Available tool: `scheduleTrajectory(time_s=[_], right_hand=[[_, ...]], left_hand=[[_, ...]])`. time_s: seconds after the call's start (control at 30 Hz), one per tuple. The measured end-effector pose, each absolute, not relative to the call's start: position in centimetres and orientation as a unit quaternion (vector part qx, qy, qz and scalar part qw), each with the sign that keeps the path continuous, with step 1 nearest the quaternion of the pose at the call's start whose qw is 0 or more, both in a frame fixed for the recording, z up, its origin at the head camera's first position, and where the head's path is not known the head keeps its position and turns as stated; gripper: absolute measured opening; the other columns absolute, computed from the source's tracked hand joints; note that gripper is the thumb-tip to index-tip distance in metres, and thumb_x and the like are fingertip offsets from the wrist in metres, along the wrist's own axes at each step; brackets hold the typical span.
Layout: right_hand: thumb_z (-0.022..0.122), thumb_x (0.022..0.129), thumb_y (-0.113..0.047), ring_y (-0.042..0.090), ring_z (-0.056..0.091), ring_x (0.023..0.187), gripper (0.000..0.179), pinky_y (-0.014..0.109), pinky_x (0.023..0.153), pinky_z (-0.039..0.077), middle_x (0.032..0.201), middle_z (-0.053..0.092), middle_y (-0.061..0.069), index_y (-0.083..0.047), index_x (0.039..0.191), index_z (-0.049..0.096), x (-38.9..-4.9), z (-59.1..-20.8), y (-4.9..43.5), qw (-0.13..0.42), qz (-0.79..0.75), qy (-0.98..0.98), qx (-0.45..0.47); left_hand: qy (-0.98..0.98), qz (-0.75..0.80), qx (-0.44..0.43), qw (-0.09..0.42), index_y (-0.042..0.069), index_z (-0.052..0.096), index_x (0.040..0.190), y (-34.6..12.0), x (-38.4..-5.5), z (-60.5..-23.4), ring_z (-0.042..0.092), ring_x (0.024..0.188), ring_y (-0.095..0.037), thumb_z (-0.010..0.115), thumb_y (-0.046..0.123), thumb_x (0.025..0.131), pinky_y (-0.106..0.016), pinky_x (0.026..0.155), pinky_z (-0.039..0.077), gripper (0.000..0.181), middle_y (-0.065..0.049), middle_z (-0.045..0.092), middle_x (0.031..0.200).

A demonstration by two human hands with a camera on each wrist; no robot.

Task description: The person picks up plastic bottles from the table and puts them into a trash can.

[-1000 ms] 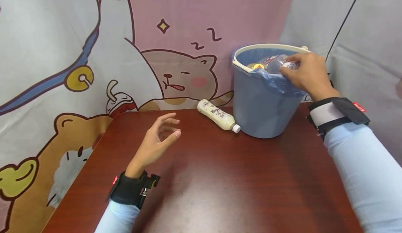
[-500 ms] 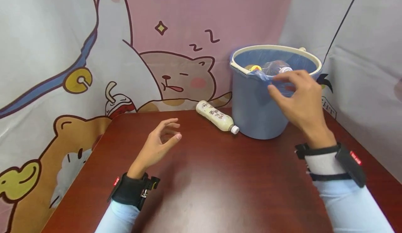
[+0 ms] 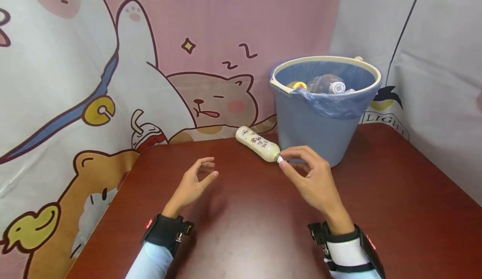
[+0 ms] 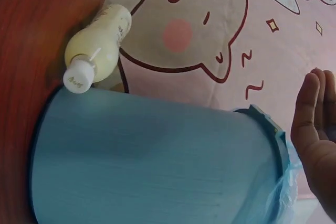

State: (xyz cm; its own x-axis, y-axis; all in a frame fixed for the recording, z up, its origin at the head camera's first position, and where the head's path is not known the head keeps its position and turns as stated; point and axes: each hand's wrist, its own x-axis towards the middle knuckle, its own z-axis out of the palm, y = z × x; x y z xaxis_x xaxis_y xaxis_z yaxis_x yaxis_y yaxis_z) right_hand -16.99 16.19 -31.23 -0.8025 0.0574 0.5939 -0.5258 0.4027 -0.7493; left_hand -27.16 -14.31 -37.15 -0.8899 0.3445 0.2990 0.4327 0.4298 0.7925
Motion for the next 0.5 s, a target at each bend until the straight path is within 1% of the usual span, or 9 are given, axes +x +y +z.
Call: scheduleTrajectory(time_s=[0.07, 0.17, 0.27, 0.33, 0.4, 0.5], right_hand=[[0.065, 0.089, 0.004, 0.002, 0.062, 0.099, 0.022, 0.011, 0.083, 0.052, 0.108, 0.064, -0.004, 0.001, 0.111, 0.067, -17.1, -31.4, 16.3, 0.270, 0.532, -0.788, 0.151], [0.065, 0.090, 0.002, 0.002, 0.061, 0.100, 0.021, 0.012, 0.084, 0.052, 0.107, 0.064, -0.007, 0.001, 0.111, 0.067, -17.4, -31.4, 16.4, 0.260, 0.538, -0.787, 0.152], [0.065, 0.090, 0.002, 0.002, 0.061, 0.099, 0.020, 0.012, 0.084, 0.052, 0.106, 0.064, -0.009, 0.001, 0.110, 0.067, -17.6, -31.6, 16.5, 0.248, 0.546, -0.786, 0.152], [0.065, 0.091, 0.001, 0.002, 0.061, 0.098, 0.019, 0.013, 0.084, 0.052, 0.105, 0.065, -0.009, 0.000, 0.110, 0.068, -17.7, -31.9, 16.6, 0.241, 0.549, -0.786, 0.150], [0.065, 0.091, -0.001, 0.002, 0.062, 0.098, 0.018, 0.014, 0.085, 0.053, 0.104, 0.065, -0.009, -0.001, 0.109, 0.068, -17.9, -32.1, 16.7, 0.234, 0.554, -0.785, 0.149], [0.065, 0.092, -0.003, 0.002, 0.062, 0.097, 0.017, 0.015, 0.084, 0.053, 0.104, 0.065, -0.009, -0.002, 0.109, 0.068, -18.0, -32.3, 16.7, 0.222, 0.557, -0.786, 0.150]], left_hand=[[-0.851, -0.476, -0.217, 0.036, 0.008, 0.050, 0.137, -13.8, -28.2, -38.2, 0.060, 0.114, -0.040, 0.066, 0.021, 0.094, -0.055, 0.093, 0.050, 0.048, -0.020, 0.060, 0.125], [-0.862, -0.466, -0.196, 0.030, 0.006, 0.050, 0.136, -12.5, -30.6, -39.2, 0.060, 0.114, -0.041, 0.066, 0.020, 0.094, -0.055, 0.093, 0.050, 0.047, -0.024, 0.060, 0.124], [-0.880, -0.438, -0.184, 0.026, 0.003, 0.050, 0.135, -11.0, -33.3, -39.4, 0.059, 0.114, -0.041, 0.066, 0.020, 0.094, -0.053, 0.095, 0.049, 0.047, -0.027, 0.059, 0.125], [-0.894, -0.409, -0.180, 0.024, 0.001, 0.049, 0.135, -9.8, -34.8, -39.2, 0.057, 0.116, -0.040, 0.065, 0.021, 0.093, -0.052, 0.098, 0.047, 0.049, -0.027, 0.058, 0.125], [-0.911, -0.376, -0.170, 0.011, 0.002, 0.046, 0.138, -8.8, -36.1, -38.8, 0.053, 0.122, -0.040, 0.065, 0.021, 0.093, -0.052, 0.102, 0.045, 0.052, -0.027, 0.053, 0.131], [-0.933, -0.327, -0.152, -0.011, 0.005, 0.042, 0.143, -7.7, -37.7, -37.9, 0.042, 0.133, -0.042, 0.065, 0.022, 0.093, -0.052, 0.109, 0.039, 0.057, -0.025, 0.045, 0.141]])
